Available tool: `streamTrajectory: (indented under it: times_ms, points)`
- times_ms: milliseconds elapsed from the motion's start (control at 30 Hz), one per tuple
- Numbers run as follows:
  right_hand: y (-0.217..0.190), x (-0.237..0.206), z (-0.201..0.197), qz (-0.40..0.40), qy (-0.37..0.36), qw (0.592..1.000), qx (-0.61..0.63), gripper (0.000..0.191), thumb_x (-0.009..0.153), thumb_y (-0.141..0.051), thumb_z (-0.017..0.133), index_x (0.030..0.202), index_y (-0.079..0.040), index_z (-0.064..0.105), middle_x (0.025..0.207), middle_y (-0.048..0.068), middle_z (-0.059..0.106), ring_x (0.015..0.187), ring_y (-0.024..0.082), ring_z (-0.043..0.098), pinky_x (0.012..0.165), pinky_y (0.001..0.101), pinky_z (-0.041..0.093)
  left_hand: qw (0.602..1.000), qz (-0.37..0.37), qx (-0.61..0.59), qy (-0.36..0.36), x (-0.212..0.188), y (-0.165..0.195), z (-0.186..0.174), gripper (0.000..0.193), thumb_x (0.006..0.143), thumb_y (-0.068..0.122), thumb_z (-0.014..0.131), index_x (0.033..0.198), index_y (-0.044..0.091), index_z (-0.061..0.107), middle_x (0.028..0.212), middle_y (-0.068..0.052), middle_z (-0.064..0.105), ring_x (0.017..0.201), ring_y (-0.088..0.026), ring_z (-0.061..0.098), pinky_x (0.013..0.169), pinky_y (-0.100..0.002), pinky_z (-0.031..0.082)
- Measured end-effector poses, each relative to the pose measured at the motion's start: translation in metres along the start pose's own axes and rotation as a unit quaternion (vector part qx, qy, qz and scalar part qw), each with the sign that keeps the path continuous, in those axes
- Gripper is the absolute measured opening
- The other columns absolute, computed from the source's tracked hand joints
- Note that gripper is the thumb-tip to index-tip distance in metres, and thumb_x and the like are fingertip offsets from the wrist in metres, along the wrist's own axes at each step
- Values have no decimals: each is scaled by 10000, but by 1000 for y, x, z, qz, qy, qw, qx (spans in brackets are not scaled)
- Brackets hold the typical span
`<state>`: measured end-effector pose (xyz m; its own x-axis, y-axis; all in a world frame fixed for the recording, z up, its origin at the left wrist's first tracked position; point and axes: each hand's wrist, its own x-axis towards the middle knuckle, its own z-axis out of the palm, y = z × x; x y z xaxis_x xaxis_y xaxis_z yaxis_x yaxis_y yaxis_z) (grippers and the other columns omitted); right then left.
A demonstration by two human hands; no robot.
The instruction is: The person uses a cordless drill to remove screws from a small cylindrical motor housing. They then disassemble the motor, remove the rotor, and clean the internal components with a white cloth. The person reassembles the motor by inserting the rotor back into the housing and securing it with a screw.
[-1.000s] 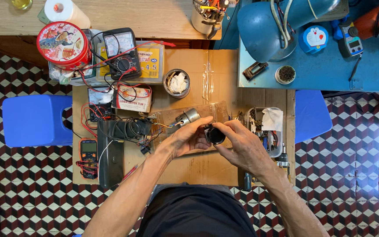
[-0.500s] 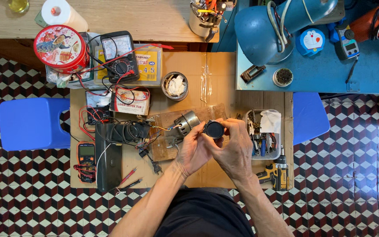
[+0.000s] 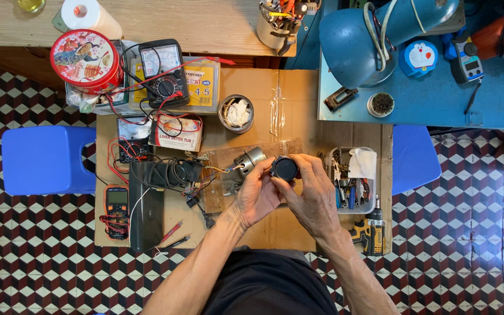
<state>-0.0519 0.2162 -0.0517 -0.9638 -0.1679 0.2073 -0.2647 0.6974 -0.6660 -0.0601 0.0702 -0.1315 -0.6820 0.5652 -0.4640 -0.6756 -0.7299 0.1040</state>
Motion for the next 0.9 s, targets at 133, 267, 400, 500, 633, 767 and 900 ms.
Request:
streamTrajectory:
  times_ms: [133,267,400,500,633,767,900]
  points:
    - [1,0,-3,-8,-20,1000,1,548,825,-168,832,1278,14,581,1198,162,617,1059,304,671,865,376,573,1000,-3,8,9,0,0,-4,317,1031,366,577,1159,89,662,1039,-52,710,927,-182,683,822,-316,575]
    - [3,0,-5,-15,-36,999,0,575,833,-176,821,1307,22,561,1225,174,605,1087,318,664,889,391,567,1000,0,8,3,0,1,-7,307,1036,368,580,1152,96,663,1029,-38,712,920,-157,684,805,-307,571]
    - [8,0,-6,-23,-41,999,3,579,836,-174,818,1316,18,559,1243,175,605,1105,329,660,904,403,562,1000,1,0,-17,2,1,-7,289,1046,359,590,1154,101,663,1026,-22,709,911,-136,681,796,-310,570]
    - [10,1,-7,-32,-44,999,4,586,837,-168,815,1325,22,551,1248,184,599,1106,339,656,900,407,560,1000,2,5,2,3,2,-5,285,1027,355,598,1143,103,661,1023,-18,710,913,-133,681,809,-310,574]
    - [10,1,-11,-40,-56,997,21,583,847,-156,802,1341,17,544,1249,186,594,1101,334,661,904,400,569,1000,0,14,26,2,2,-4,278,999,357,622,1124,113,667,1006,-10,709,897,-126,679,805,-304,565]
    - [11,1,-14,-36,-75,996,20,575,842,-154,805,1334,7,553,1257,186,600,1102,338,664,901,402,570,999,-3,17,28,2,3,-8,257,1007,364,649,1109,129,670,989,-1,697,870,-121,667,781,-301,550]
    - [12,0,-12,-29,-82,996,26,579,844,-165,804,1334,9,548,1250,189,602,1103,343,661,897,403,565,1000,1,11,28,3,2,-15,235,1002,348,643,1095,134,669,989,1,698,863,-116,663,778,-303,550]
